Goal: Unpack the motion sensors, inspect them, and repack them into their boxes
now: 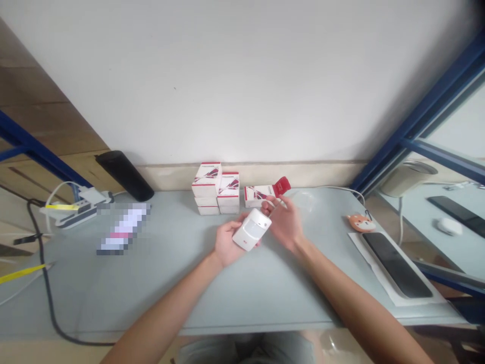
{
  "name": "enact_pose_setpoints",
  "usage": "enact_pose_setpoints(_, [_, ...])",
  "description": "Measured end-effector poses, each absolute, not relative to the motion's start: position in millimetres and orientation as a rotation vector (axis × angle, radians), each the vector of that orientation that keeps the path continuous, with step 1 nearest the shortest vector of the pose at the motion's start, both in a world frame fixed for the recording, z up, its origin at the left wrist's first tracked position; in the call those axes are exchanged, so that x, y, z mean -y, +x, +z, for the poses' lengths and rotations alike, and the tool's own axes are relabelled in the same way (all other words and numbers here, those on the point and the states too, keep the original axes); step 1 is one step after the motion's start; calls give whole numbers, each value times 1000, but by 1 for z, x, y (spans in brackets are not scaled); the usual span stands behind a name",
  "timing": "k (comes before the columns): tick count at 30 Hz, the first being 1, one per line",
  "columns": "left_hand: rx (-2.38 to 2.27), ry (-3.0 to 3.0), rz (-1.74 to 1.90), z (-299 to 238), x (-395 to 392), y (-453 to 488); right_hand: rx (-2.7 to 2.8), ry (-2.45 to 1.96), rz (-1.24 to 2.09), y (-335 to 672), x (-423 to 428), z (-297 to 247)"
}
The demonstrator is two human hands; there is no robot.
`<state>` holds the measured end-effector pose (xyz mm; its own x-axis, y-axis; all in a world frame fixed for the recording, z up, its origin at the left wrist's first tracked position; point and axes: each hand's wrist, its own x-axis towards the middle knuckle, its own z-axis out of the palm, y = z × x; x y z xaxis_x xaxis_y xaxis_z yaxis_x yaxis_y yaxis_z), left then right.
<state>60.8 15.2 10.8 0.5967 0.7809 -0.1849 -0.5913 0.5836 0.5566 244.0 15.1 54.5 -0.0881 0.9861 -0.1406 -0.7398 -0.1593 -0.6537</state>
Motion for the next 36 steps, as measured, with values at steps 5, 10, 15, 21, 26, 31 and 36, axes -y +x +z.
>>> enact_pose_setpoints(5, [-438,456,836,14,-14,58,583,-695,1680,232,-5,49])
enact_pose_setpoints(10, [-500,474,862,16,-14,59,724,-759,1744,223,-2,37])
enact_pose_setpoints(15, [-501,490,859,19,-16,64,1091,-1091,1105,246,-16,47])
enact_pose_setpoints(21, [-569,431,911,22,-15,64,1804,-1610,46,330,-21,67])
enact_pose_setpoints(26, [-556,437,881,18,-16,67,1871,-1876,157,363,-30,46])
enact_pose_setpoints(31, [-544,550,844,15,-14,65,1670,-1874,52,354,-35,51])
enact_pose_setpoints(36, [-515,627,836,19,-8,63,1529,-1741,27,323,-24,67])
